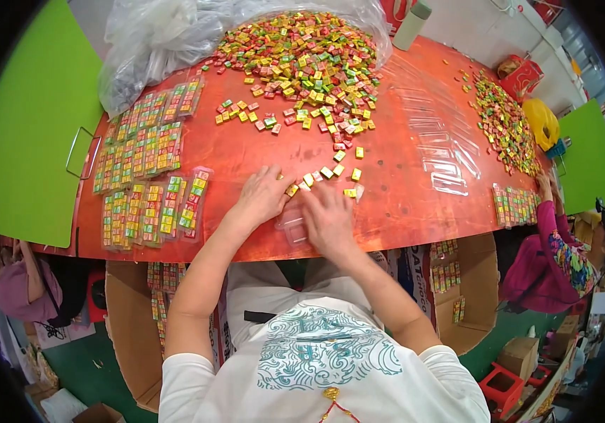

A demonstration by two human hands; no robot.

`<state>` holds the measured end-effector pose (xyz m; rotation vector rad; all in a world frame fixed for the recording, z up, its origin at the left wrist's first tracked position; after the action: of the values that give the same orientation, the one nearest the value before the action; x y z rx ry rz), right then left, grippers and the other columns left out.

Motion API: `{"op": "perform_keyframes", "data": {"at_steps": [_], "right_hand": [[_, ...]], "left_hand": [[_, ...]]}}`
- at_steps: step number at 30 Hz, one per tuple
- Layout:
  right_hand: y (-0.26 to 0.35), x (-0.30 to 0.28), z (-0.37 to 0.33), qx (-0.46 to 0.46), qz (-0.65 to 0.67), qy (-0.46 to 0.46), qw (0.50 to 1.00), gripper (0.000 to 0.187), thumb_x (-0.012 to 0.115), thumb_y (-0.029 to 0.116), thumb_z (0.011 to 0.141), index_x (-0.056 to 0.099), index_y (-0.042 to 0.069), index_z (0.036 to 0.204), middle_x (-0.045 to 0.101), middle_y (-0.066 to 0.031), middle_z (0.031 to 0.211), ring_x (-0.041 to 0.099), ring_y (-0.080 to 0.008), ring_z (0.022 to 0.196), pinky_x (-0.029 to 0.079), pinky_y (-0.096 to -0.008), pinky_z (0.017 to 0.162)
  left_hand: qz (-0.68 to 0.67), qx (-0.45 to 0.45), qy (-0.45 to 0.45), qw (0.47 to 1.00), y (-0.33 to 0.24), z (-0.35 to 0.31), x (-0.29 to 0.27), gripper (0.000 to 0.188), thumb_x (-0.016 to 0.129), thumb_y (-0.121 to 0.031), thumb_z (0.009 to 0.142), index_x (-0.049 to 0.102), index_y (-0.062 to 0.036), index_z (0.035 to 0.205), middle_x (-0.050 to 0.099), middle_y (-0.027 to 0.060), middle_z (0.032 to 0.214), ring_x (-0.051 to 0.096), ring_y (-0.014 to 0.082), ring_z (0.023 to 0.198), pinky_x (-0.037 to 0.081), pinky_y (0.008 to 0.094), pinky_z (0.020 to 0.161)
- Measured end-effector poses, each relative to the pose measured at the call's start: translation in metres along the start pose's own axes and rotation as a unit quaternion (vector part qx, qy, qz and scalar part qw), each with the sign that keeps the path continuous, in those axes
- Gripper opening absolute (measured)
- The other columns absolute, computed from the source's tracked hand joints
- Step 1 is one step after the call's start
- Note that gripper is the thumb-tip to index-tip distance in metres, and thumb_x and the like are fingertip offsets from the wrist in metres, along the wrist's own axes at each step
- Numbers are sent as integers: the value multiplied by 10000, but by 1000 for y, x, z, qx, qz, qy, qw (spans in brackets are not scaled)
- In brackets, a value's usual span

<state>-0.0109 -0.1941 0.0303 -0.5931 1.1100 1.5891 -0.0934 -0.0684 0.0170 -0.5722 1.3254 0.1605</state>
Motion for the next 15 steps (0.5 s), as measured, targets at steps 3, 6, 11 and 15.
{"op": "perform_keyframes", "data": {"at_steps": [3, 6, 11, 15], "right_hand": [[-31, -8, 26, -8, -41, 14, 999, 493, 680, 107, 836, 561, 122, 1314, 511, -144, 1358, 517, -321, 1208, 389, -480, 967], [-52, -5, 47, -8, -58, 96, 994, 513, 686, 80, 819, 561, 128, 1314, 518, -141, 1354, 529, -334, 1197, 429, -489, 929], [-58, 6, 56, -72, -51, 148, 985, 304, 659, 84, 824, 594, 99, 1120, 575, -125, 1065, 612, -327, 984, 500, -452, 794], [-60, 16, 57, -96, -30, 138, 985, 190, 631, 69, 838, 612, 79, 1027, 584, -144, 956, 611, -331, 929, 510, -430, 786]], "left_hand": [[9, -13, -20, 1000, 0, 1, 5, 412, 732, -142, 816, 619, -135, 1212, 538, 133, 1071, 594, 347, 1037, 526, 455, 836], [4, -49, -23, 999, -2, 3, 9, 373, 724, -157, 837, 615, -122, 1191, 533, 146, 1063, 605, 365, 1018, 541, 471, 804], [-58, -81, -38, 994, -9, 2, 5, 356, 717, -186, 859, 606, -105, 1187, 529, 165, 1066, 614, 385, 1024, 554, 484, 795], [-34, -91, -24, 995, -18, 7, 9, 379, 722, -212, 862, 614, -123, 1214, 534, 180, 1066, 624, 387, 1017, 556, 489, 788]]}}
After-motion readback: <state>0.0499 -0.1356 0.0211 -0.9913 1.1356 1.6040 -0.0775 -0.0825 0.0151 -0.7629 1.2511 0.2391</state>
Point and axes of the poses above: each hand's wrist, its own z-axis towards the middle knuckle, its own x-axis out of the palm, y = z × x, the point moved 7 cm from there along z, towards the middle knuckle
